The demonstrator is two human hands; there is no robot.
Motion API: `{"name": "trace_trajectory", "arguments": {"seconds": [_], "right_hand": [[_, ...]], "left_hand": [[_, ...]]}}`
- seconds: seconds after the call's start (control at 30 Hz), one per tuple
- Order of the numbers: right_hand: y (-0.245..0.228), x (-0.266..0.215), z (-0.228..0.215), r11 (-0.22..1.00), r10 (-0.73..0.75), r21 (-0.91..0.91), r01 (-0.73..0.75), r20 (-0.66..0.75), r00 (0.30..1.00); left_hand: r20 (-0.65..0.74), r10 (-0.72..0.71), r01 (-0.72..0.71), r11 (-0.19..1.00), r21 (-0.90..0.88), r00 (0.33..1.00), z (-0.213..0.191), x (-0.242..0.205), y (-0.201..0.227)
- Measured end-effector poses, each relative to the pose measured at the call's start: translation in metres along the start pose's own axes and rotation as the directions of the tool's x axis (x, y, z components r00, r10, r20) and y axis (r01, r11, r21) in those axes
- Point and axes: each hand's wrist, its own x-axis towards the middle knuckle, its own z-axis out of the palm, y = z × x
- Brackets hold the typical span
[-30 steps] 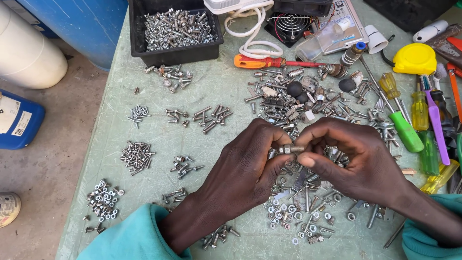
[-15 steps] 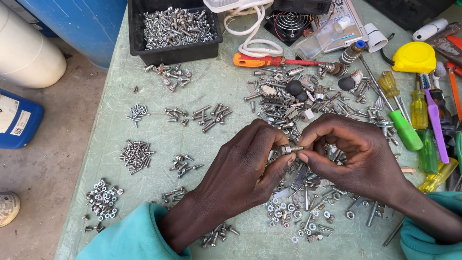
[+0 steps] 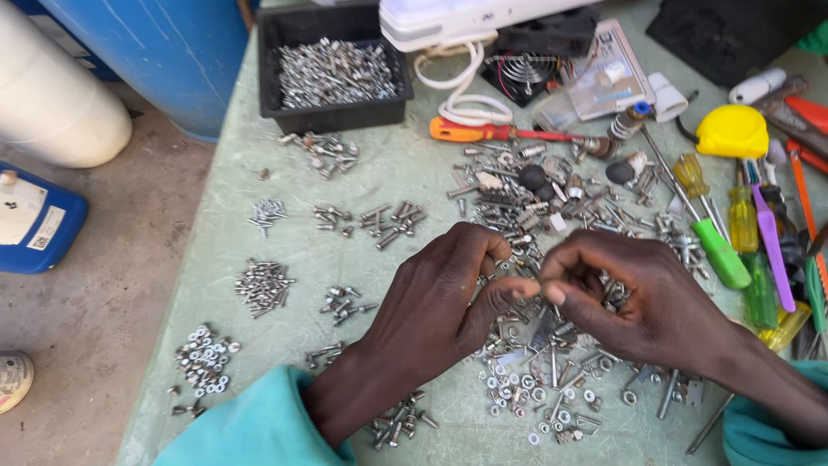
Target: Sorting and organizing various screws, bolts, and nuts on a workshop table, including threading nuts onto bolts.
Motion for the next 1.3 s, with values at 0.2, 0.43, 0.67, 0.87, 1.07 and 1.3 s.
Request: {"name": "trace_trajectory", "arguments": {"seconds": [0.2, 0.43, 0.67, 0.87, 1.07, 1.3], "right_hand": [[0.010, 0.049, -0.030, 0.826, 0.382, -0.555, -0.098, 0.424, 0.821], [-0.044, 0.133, -0.067, 0.820, -0.343, -0.511, 0.259, -0.076, 0.936], [-0.066, 0.071, -0.049, 0.871, -0.133, -0.487, 0.070, -0.097, 0.986], [-0.038, 0.008, -0.060, 0.925, -0.026, -0.379, 0.000, -0.063, 0.998], [0.030, -0.025, -0.055, 0.972, -0.067, -0.225, 0.063, -0.008, 0.998], [0.080, -0.029, -0.037, 0.924, -0.212, -0.292, 0.248, 0.149, 0.966]], "left_hand": [[-0.195, -0.125, 0.166, 0.963, 0.211, 0.973, -0.003, 0.006, -0.009], [-0.065, -0.255, 0.262, 0.908, 0.327, 0.965, -0.002, 0.012, -0.017], [0.003, -0.174, 0.164, 0.932, 0.324, 0.985, -0.001, 0.006, -0.012], [0.075, -0.012, -0.011, 0.953, 0.304, 0.997, 0.003, 0.004, -0.021], [0.192, 0.140, -0.168, 0.976, 0.136, 0.971, -0.009, 0.007, 0.004], [0.395, 0.235, -0.311, 0.940, 0.140, 0.888, -0.008, 0.014, 0.025]]}}
